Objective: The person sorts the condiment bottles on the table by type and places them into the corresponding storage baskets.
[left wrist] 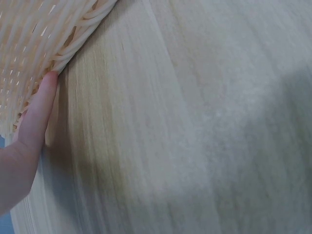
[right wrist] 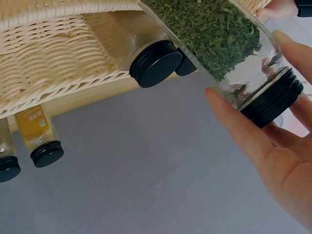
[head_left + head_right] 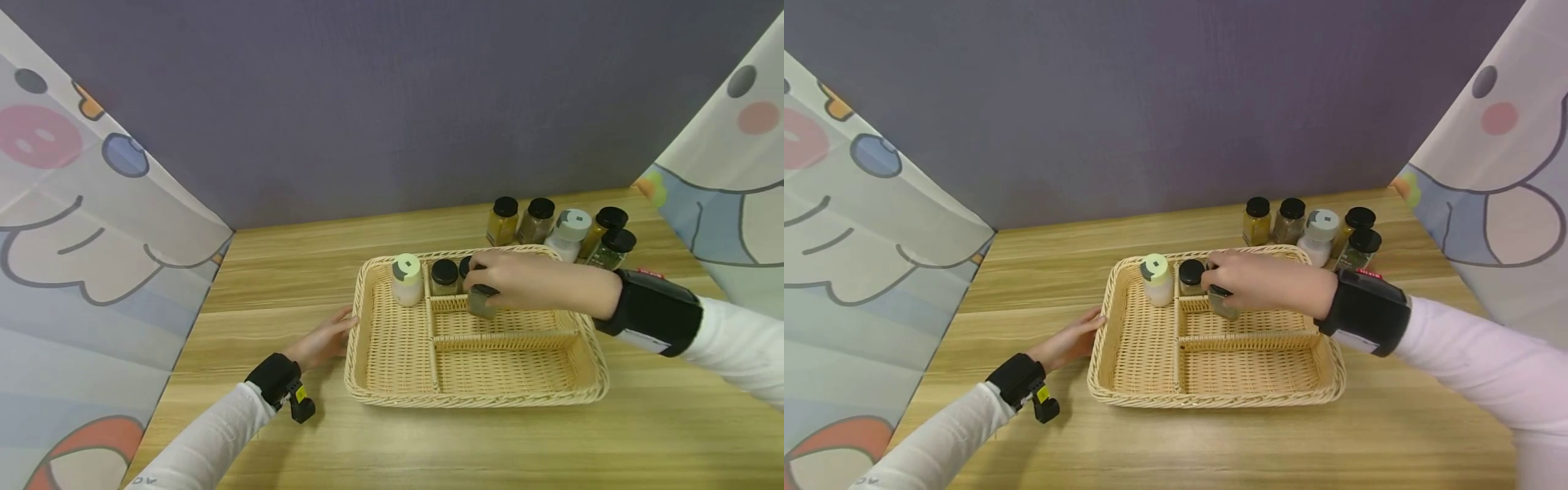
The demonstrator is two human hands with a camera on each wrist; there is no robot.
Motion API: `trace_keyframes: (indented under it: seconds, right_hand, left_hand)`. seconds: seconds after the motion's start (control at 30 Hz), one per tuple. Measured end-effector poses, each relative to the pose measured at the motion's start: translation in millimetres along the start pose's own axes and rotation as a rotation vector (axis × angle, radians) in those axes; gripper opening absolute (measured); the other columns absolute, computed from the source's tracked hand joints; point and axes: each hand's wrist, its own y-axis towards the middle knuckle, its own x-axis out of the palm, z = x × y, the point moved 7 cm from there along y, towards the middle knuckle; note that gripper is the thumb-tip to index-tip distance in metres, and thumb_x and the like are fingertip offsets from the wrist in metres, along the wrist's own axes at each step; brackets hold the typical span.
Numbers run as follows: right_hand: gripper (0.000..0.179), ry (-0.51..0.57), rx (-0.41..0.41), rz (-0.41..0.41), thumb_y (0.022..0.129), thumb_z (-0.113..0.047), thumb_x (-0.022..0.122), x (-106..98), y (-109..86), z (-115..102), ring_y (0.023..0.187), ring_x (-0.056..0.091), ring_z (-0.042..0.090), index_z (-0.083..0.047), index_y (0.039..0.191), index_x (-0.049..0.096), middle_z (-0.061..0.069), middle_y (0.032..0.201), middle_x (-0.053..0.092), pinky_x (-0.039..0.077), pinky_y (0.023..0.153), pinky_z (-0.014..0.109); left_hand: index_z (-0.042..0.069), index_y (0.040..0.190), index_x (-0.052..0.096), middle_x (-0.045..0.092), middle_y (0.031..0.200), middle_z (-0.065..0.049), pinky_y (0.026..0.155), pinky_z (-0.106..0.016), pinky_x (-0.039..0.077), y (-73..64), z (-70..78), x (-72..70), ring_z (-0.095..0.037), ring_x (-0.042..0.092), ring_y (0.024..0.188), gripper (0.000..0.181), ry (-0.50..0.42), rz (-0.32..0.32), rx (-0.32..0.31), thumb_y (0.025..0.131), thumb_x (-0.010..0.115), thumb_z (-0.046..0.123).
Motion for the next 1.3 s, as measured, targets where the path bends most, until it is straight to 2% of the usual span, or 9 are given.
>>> trace_keyframes:
  seconds: [0.17, 0.3, 0.43, 0.7, 1.1, 1.3]
  right_hand:
    - [0.031, -0.017, -0.060, 0.025, 0.070, -0.013, 0.072, 3, 2.4, -6, 0.074, 0.053, 0.017, -0.013, 0.098, 0.059, 0.009, 0.095, 0.053, 0.052, 0.057, 0.029]
    - [0.031, -0.017, -0.079, 0.011, 0.070, -0.014, 0.072, 8, 5.8, -9, 0.076, 0.052, 0.018, -0.013, 0.098, 0.059, 0.008, 0.094, 0.053, 0.051, 0.060, 0.031]
    - [0.029, 0.003, -0.078, -0.014, 0.071, -0.011, 0.071, 11, 9.2, -11, 0.077, 0.051, 0.020, -0.013, 0.098, 0.059, 0.008, 0.094, 0.052, 0.051, 0.062, 0.034]
    - [0.028, 0.062, -0.059, -0.054, 0.074, -0.009, 0.068, 23, 14.7, -15, 0.082, 0.048, 0.022, -0.013, 0.100, 0.059, 0.010, 0.100, 0.051, 0.050, 0.061, 0.032]
    - [0.029, 0.083, -0.071, -0.066, 0.076, -0.010, 0.066, 36, 21.8, -20, 0.082, 0.049, 0.020, -0.011, 0.104, 0.058, 0.011, 0.104, 0.051, 0.050, 0.061, 0.028]
    - [0.028, 0.092, -0.079, -0.059, 0.077, -0.010, 0.066, 39, 24.2, -22, 0.077, 0.047, 0.018, -0.012, 0.103, 0.058, 0.010, 0.099, 0.050, 0.049, 0.057, 0.027]
  left_hand:
    - [0.019, 0.137, 0.014, 0.025, 0.141, -0.020, 0.094, -0.061, 0.032, 0.0, 0.0, -0.4, -0.034, 0.024, 0.126, 0.048, -0.002, -0.003, 0.004, 0.096, 0.035, 0.028]
    - [0.018, 0.137, 0.014, 0.024, 0.141, -0.020, 0.094, -0.061, 0.032, -0.3, 0.5, 0.0, -0.034, 0.023, 0.126, 0.047, 0.003, -0.012, 0.010, 0.096, 0.035, 0.028]
    - [0.019, 0.137, 0.014, 0.024, 0.141, -0.020, 0.094, -0.061, 0.032, -0.7, 1.1, 0.4, -0.034, 0.023, 0.126, 0.047, 0.005, -0.016, 0.014, 0.096, 0.035, 0.027]
    - [0.018, 0.137, 0.015, 0.024, 0.141, -0.020, 0.094, -0.061, 0.032, -0.5, -0.2, -0.3, -0.033, 0.023, 0.126, 0.046, -0.001, -0.012, 0.011, 0.096, 0.034, 0.026]
    - [0.018, 0.137, 0.014, 0.024, 0.141, -0.021, 0.093, -0.060, 0.033, 0.7, -0.2, 0.1, -0.034, 0.024, 0.126, 0.045, -0.004, -0.029, 0.031, 0.097, 0.032, 0.025]
    - [0.018, 0.137, 0.014, 0.025, 0.140, -0.022, 0.094, -0.060, 0.033, 1.2, -1.1, -0.6, -0.033, 0.026, 0.125, 0.046, -0.011, -0.025, 0.031, 0.096, 0.034, 0.026]
